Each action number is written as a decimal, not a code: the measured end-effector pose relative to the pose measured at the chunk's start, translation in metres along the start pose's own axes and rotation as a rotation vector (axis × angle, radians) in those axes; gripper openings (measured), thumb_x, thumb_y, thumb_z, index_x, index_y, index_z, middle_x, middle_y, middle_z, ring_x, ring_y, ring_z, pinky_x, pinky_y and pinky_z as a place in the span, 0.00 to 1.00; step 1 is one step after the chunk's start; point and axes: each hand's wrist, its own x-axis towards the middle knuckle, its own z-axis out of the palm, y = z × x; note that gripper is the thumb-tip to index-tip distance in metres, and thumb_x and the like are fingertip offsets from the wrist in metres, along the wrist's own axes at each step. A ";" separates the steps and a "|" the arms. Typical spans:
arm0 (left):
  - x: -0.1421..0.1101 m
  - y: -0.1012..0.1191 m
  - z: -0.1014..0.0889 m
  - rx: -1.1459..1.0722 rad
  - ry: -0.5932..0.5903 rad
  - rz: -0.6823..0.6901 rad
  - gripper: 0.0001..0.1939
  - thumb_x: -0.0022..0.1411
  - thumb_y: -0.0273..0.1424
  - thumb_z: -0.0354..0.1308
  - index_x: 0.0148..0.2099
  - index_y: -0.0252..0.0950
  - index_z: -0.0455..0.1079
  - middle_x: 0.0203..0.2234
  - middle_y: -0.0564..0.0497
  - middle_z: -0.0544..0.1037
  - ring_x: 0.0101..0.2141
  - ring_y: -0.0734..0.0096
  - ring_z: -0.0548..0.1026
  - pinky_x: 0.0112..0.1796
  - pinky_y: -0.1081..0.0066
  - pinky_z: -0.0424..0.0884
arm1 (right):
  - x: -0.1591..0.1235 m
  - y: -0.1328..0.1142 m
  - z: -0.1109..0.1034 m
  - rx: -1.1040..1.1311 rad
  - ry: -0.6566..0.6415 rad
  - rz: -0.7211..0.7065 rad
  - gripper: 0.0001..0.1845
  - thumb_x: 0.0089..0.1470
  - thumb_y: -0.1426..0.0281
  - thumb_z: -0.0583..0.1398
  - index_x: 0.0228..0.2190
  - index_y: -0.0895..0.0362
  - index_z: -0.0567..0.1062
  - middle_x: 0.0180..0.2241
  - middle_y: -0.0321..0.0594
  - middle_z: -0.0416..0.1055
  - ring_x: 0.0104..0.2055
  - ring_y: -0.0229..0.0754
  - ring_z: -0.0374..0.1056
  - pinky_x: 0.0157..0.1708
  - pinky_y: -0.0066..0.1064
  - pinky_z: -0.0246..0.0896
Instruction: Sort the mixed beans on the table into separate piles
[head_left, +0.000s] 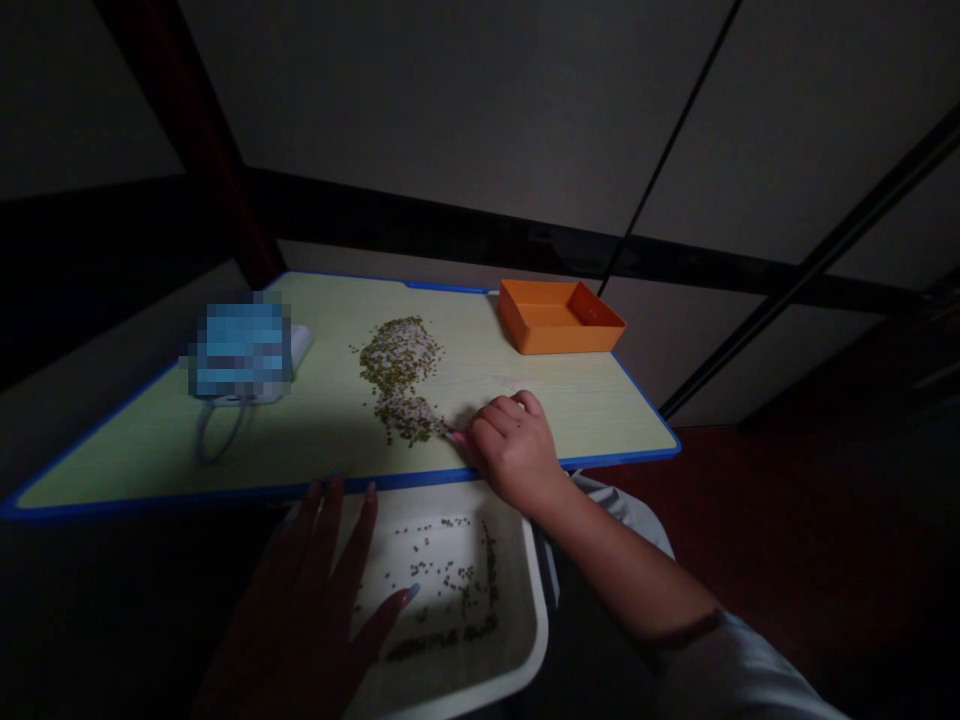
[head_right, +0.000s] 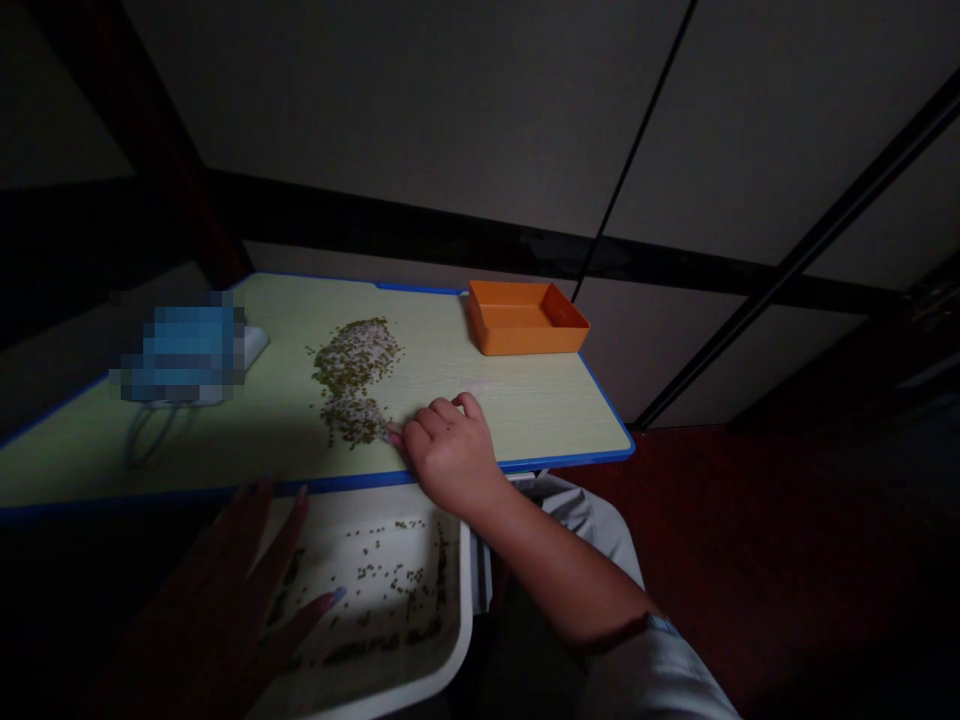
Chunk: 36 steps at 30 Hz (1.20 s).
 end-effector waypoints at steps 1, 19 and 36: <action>0.000 0.000 0.000 -0.001 0.002 0.001 0.42 0.58 0.53 0.42 0.68 0.37 0.38 0.68 0.40 0.39 0.65 0.45 0.46 0.58 0.48 0.55 | 0.001 0.000 0.000 -0.002 -0.015 0.005 0.17 0.61 0.64 0.54 0.23 0.57 0.72 0.24 0.38 0.72 0.31 0.40 0.59 0.36 0.36 0.43; -0.001 0.000 -0.001 0.009 0.015 -0.010 0.42 0.59 0.53 0.41 0.68 0.37 0.37 0.68 0.39 0.38 0.65 0.45 0.47 0.57 0.48 0.55 | 0.005 0.000 0.002 -0.025 -0.039 0.016 0.17 0.61 0.65 0.54 0.24 0.56 0.73 0.25 0.38 0.72 0.32 0.41 0.59 0.36 0.37 0.43; -0.001 0.001 -0.001 -0.022 0.013 -0.031 0.41 0.59 0.52 0.42 0.68 0.39 0.37 0.68 0.42 0.39 0.65 0.47 0.47 0.59 0.49 0.54 | 0.013 0.016 0.003 -0.109 -0.238 0.204 0.14 0.60 0.65 0.55 0.28 0.57 0.75 0.29 0.43 0.75 0.35 0.44 0.65 0.35 0.37 0.46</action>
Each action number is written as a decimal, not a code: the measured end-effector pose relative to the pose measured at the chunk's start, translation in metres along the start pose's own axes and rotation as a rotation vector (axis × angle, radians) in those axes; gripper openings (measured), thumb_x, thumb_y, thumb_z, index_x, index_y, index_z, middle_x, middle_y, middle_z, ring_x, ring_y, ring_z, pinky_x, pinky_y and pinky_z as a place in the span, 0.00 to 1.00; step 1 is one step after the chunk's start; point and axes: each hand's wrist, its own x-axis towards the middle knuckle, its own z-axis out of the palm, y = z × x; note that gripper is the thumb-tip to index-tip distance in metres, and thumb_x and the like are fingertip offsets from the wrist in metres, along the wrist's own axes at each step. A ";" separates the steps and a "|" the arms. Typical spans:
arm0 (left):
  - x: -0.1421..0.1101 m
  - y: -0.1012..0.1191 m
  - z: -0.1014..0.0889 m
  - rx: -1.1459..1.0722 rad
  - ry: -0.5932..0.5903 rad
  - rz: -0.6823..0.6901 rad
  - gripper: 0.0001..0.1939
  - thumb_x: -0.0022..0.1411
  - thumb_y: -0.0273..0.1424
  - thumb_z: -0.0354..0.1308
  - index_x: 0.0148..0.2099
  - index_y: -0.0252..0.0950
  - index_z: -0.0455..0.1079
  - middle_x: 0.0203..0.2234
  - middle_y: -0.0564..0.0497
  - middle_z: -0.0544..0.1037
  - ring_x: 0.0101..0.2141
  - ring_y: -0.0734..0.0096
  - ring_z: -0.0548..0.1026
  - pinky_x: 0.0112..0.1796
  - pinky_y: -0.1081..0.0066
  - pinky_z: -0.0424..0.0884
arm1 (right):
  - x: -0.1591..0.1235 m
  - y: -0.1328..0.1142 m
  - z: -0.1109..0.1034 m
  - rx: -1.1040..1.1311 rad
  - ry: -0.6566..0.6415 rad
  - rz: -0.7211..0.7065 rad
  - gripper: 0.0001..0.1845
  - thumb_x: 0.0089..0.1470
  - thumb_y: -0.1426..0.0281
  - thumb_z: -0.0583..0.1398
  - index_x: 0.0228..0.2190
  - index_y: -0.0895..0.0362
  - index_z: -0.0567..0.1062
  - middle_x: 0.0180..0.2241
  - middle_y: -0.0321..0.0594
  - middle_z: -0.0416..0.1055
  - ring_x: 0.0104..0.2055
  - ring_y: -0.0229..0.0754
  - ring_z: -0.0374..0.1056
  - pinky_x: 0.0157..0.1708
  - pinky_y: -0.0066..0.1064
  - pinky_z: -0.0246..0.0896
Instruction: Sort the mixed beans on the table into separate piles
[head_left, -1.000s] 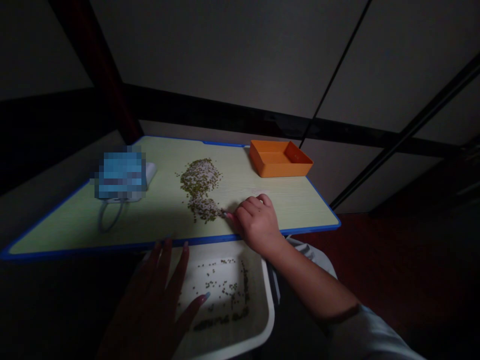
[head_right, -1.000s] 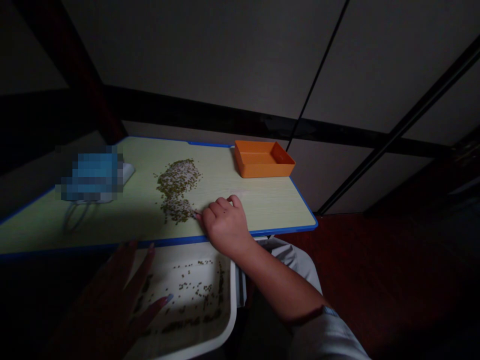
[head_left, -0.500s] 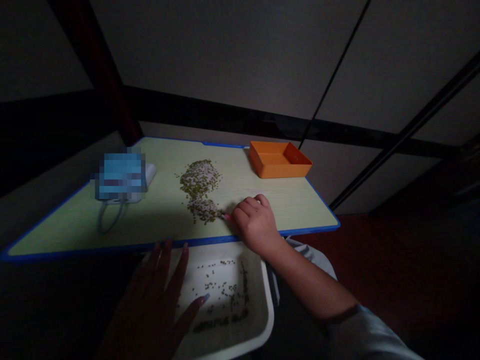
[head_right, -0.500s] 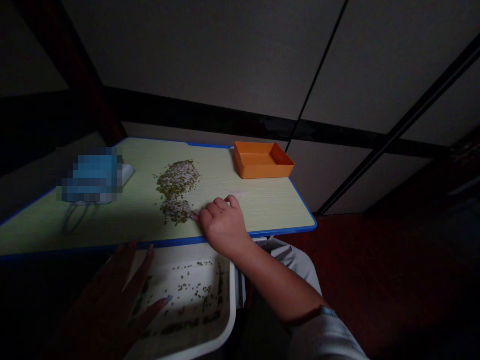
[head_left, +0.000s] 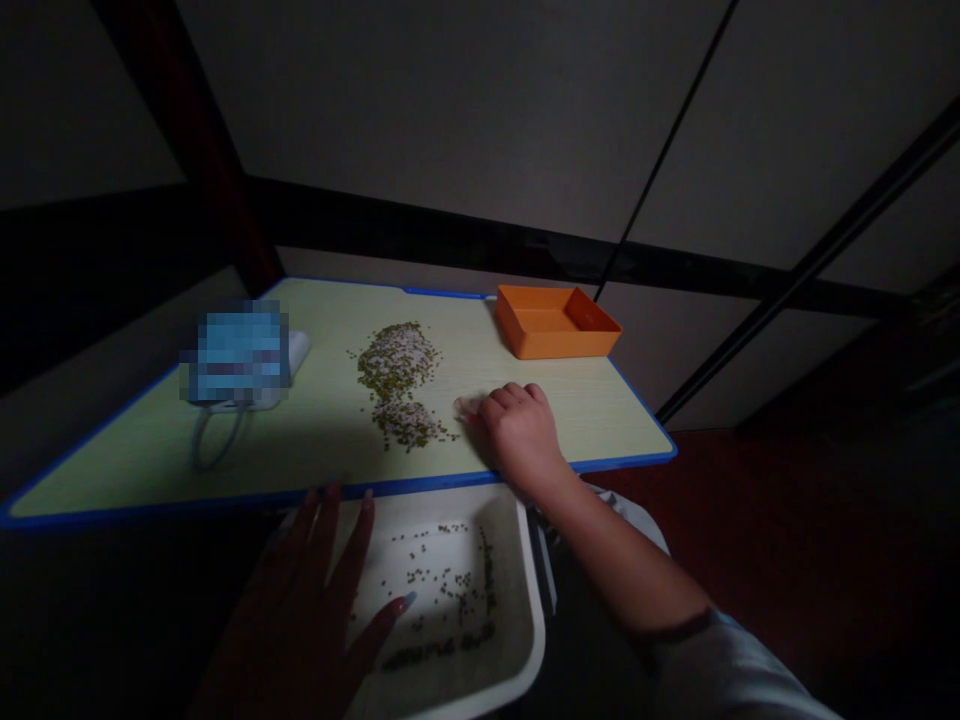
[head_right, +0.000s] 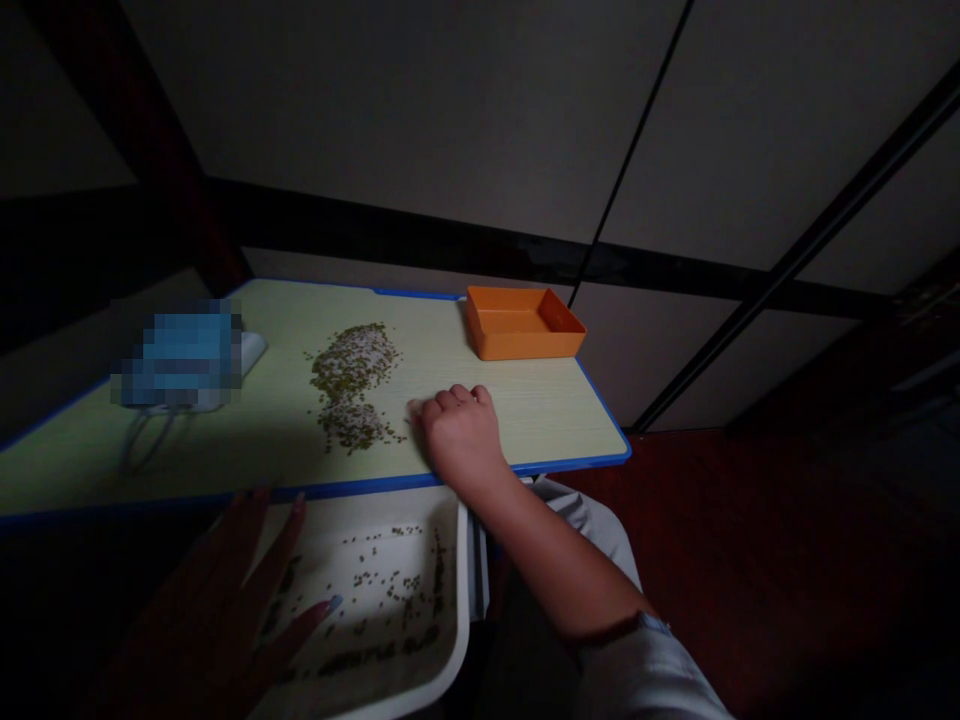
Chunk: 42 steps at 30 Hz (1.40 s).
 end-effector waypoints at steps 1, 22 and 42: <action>0.000 0.000 0.000 0.002 -0.001 -0.003 0.41 0.59 0.52 0.42 0.68 0.40 0.37 0.68 0.42 0.39 0.65 0.47 0.47 0.59 0.48 0.54 | 0.002 0.004 0.000 -0.011 -0.014 0.023 0.14 0.60 0.65 0.55 0.28 0.58 0.75 0.30 0.44 0.75 0.35 0.44 0.65 0.35 0.37 0.46; -0.001 -0.009 0.006 0.073 -0.043 0.008 0.44 0.57 0.52 0.46 0.68 0.37 0.36 0.68 0.40 0.38 0.66 0.46 0.44 0.59 0.49 0.55 | 0.084 0.071 -0.009 0.279 -0.330 0.135 0.17 0.56 0.63 0.54 0.28 0.59 0.78 0.29 0.45 0.76 0.28 0.39 0.65 0.25 0.30 0.47; 0.009 -0.017 0.006 0.159 -0.056 0.075 0.42 0.58 0.47 0.47 0.68 0.36 0.36 0.68 0.40 0.33 0.65 0.43 0.45 0.57 0.48 0.58 | 0.078 0.053 0.022 0.622 -0.408 0.108 0.20 0.56 0.62 0.53 0.28 0.62 0.80 0.25 0.41 0.75 0.22 0.34 0.59 0.23 0.27 0.45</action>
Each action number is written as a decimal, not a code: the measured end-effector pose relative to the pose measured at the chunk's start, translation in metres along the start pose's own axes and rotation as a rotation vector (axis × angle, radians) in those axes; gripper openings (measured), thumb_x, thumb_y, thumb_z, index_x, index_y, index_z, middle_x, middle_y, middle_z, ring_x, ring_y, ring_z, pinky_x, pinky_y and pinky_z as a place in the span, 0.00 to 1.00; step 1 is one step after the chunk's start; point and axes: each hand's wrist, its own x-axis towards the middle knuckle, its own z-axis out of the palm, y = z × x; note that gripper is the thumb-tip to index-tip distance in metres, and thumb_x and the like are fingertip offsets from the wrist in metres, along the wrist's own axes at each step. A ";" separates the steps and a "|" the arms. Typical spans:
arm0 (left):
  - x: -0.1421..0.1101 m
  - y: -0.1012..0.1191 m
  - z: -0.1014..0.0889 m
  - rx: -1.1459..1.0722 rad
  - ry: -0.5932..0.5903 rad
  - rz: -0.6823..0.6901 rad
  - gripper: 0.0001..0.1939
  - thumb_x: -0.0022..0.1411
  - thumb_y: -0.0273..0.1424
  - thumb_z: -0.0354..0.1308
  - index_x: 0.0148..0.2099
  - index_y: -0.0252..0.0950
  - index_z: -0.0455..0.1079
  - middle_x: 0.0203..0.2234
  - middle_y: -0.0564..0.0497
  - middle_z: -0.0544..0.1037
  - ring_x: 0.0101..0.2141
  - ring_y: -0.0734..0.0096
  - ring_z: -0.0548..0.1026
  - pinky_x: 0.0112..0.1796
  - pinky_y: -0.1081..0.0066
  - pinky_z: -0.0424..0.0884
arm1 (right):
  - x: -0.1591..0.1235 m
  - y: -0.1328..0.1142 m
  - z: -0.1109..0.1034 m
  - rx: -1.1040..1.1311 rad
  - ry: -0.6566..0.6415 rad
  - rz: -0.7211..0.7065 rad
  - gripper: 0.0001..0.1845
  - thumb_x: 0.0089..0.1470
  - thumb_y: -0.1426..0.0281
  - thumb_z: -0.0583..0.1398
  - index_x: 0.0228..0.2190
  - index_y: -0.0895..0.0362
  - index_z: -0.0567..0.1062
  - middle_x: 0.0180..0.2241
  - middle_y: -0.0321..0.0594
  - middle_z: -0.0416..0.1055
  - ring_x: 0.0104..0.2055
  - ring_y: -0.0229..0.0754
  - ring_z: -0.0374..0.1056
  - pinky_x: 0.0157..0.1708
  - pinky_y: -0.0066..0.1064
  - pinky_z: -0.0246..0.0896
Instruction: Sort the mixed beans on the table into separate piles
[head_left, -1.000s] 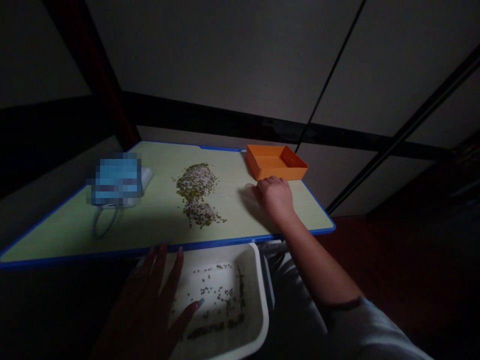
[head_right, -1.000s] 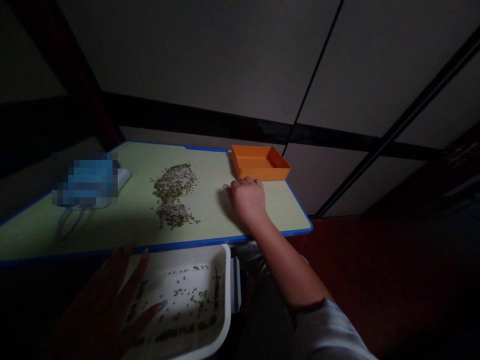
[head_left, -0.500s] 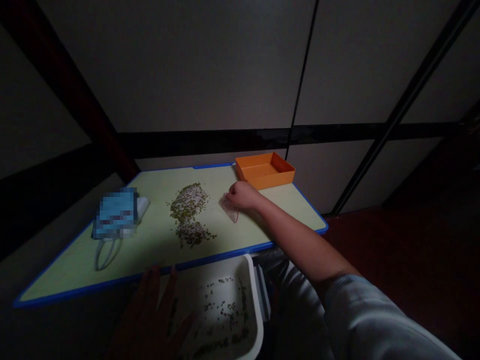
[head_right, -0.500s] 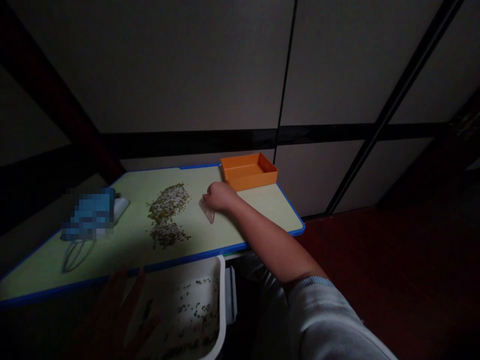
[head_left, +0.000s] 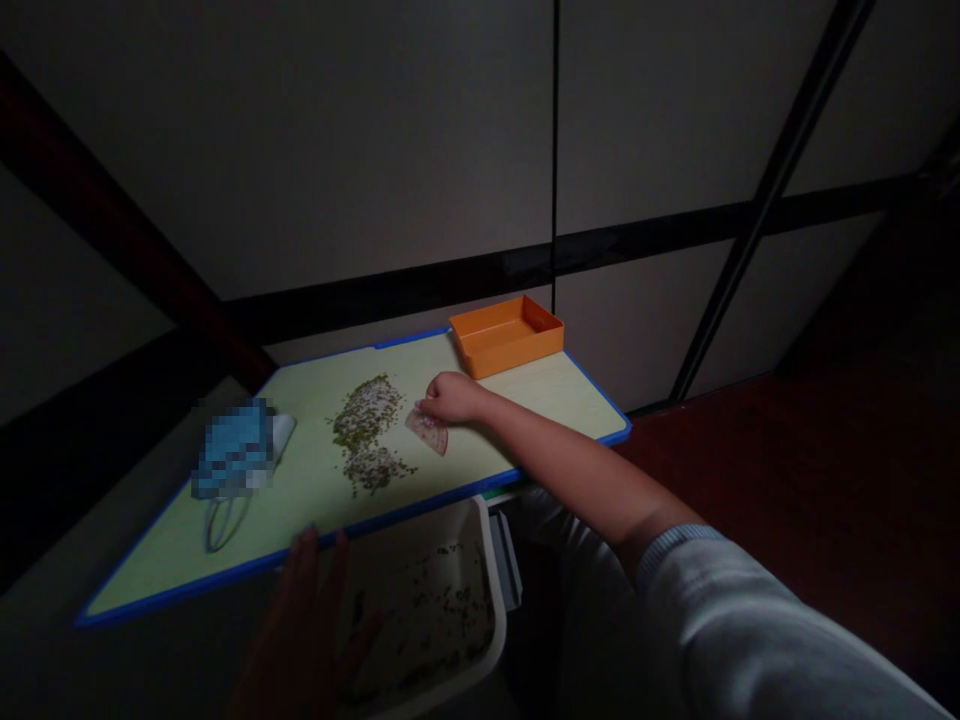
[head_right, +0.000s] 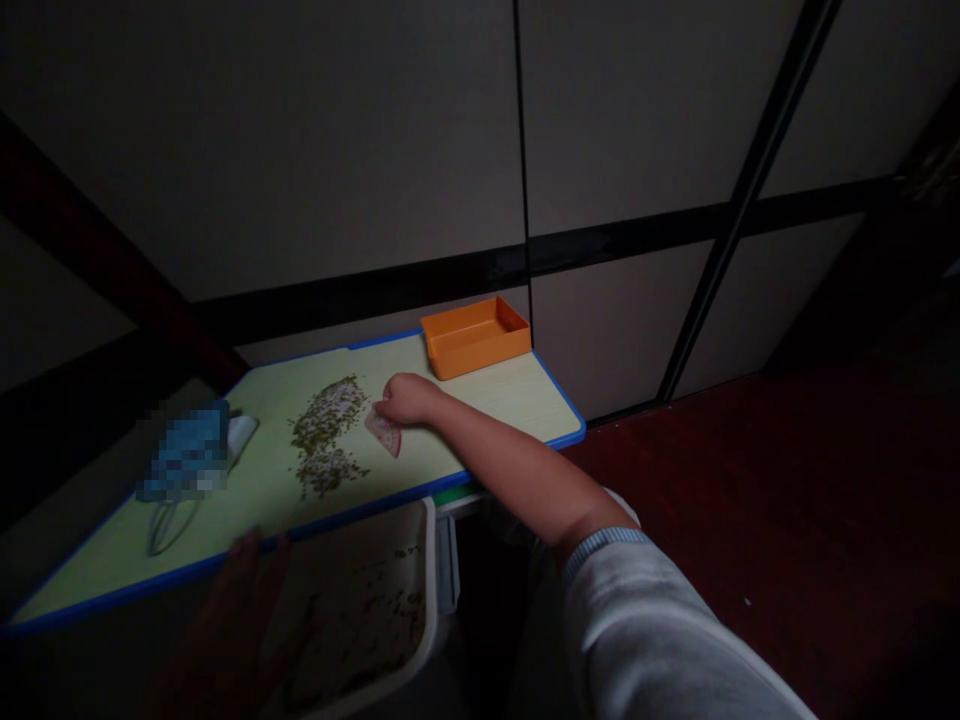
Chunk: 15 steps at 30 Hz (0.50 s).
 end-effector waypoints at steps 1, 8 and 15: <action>0.000 -0.001 0.000 0.000 -0.011 0.008 0.43 0.57 0.47 0.48 0.68 0.36 0.35 0.68 0.40 0.33 0.65 0.43 0.45 0.57 0.47 0.58 | -0.001 -0.001 0.000 -0.007 -0.001 -0.003 0.20 0.56 0.62 0.54 0.28 0.62 0.80 0.25 0.42 0.76 0.23 0.34 0.60 0.23 0.27 0.46; 0.000 -0.001 -0.001 -0.033 0.012 -0.001 0.43 0.57 0.46 0.48 0.68 0.41 0.34 0.68 0.43 0.34 0.65 0.43 0.45 0.57 0.45 0.59 | -0.003 -0.002 0.000 -0.079 -0.012 0.008 0.20 0.56 0.61 0.53 0.30 0.61 0.80 0.31 0.45 0.78 0.28 0.37 0.66 0.24 0.28 0.47; 0.000 -0.004 -0.002 -0.010 -0.025 0.037 0.42 0.58 0.45 0.48 0.68 0.39 0.33 0.68 0.42 0.33 0.65 0.42 0.44 0.56 0.45 0.60 | -0.001 0.001 0.002 -0.140 -0.008 0.049 0.20 0.54 0.59 0.55 0.33 0.60 0.80 0.35 0.48 0.78 0.33 0.41 0.70 0.24 0.29 0.50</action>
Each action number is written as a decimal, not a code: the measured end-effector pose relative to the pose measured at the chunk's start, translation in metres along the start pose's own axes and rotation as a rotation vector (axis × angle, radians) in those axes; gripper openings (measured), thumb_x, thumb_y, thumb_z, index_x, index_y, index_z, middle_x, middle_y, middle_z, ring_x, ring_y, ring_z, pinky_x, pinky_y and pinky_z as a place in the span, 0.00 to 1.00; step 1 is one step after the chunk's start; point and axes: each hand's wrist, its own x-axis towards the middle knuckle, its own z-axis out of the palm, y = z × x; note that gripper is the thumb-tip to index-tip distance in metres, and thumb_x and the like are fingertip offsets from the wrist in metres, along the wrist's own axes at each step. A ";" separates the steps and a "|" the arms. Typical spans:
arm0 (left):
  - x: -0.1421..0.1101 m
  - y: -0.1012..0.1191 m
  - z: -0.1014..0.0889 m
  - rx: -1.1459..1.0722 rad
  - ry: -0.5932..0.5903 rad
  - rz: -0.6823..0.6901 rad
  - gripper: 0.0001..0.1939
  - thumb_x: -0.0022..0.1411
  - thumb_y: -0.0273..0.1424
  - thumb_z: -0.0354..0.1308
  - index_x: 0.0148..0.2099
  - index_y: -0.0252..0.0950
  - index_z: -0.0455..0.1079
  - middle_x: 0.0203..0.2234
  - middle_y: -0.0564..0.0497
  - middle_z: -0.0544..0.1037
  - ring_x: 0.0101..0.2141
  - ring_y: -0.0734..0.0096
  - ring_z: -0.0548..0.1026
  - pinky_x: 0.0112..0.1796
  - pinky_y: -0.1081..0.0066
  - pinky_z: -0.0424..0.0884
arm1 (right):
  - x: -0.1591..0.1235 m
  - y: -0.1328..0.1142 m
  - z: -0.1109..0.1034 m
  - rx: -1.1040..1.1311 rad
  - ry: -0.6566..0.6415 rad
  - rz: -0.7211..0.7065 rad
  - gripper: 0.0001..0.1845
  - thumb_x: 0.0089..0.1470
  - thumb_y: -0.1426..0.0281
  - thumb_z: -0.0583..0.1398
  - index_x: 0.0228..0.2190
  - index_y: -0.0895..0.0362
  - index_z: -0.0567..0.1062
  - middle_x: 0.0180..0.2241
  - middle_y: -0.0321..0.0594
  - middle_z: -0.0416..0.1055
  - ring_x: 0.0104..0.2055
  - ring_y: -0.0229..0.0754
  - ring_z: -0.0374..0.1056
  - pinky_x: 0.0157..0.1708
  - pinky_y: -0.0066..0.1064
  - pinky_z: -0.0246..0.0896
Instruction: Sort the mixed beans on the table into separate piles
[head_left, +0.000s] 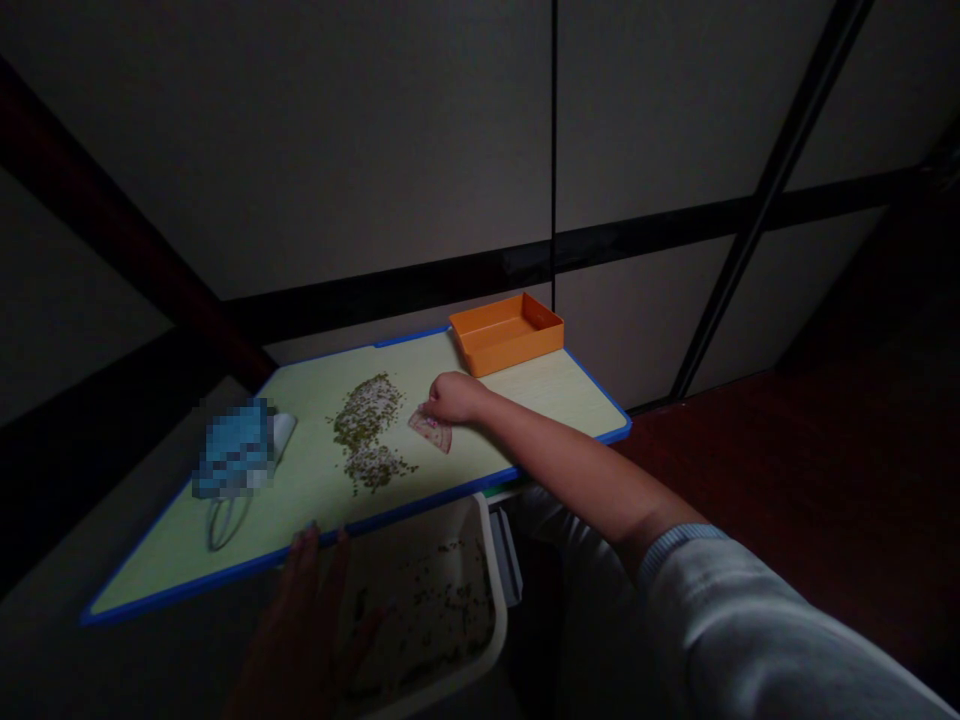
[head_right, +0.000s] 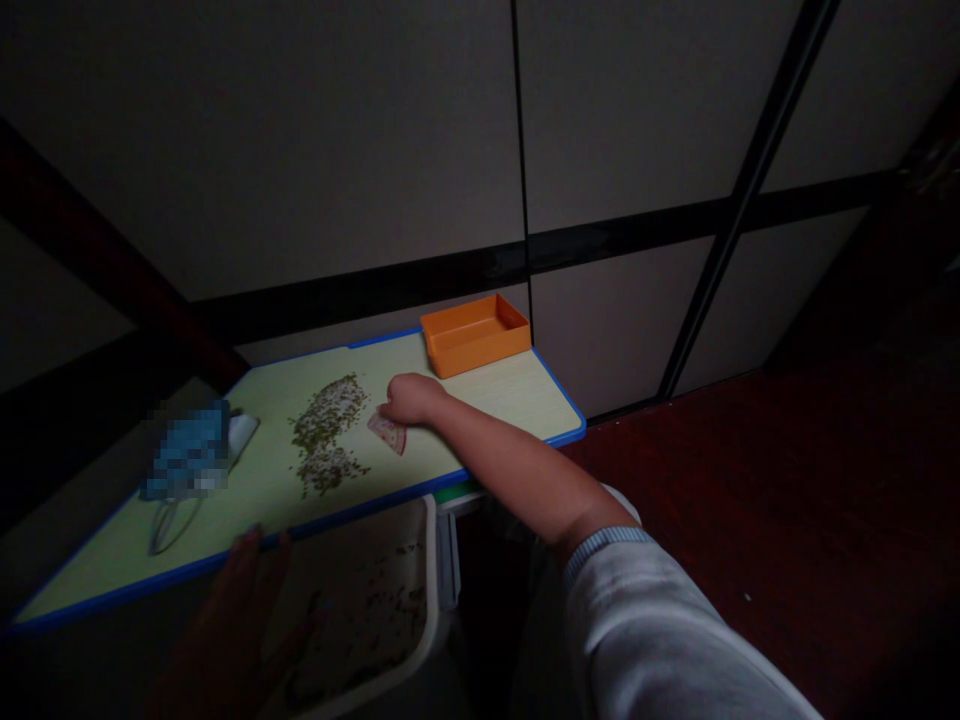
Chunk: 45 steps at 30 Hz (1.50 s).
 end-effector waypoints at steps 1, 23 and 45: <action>0.000 -0.001 0.000 -0.002 -0.001 -0.001 0.42 0.58 0.45 0.48 0.68 0.39 0.33 0.68 0.42 0.32 0.65 0.42 0.44 0.56 0.45 0.60 | 0.000 0.000 0.000 -0.005 0.002 0.008 0.20 0.54 0.59 0.55 0.33 0.59 0.80 0.36 0.48 0.78 0.34 0.42 0.71 0.25 0.29 0.51; -0.001 -0.004 0.004 0.026 -0.002 0.008 0.43 0.57 0.47 0.47 0.68 0.38 0.35 0.68 0.42 0.32 0.65 0.44 0.44 0.56 0.48 0.60 | -0.007 0.014 -0.018 -0.031 0.052 0.250 0.19 0.50 0.61 0.58 0.40 0.60 0.78 0.42 0.52 0.76 0.44 0.51 0.72 0.35 0.32 0.65; -0.003 -0.007 0.003 0.023 -0.047 -0.015 0.44 0.57 0.46 0.50 0.68 0.41 0.31 0.68 0.43 0.30 0.65 0.44 0.45 0.57 0.48 0.60 | -0.015 0.035 -0.030 -0.029 0.038 0.347 0.19 0.41 0.66 0.66 0.37 0.61 0.80 0.39 0.53 0.77 0.41 0.52 0.73 0.33 0.31 0.65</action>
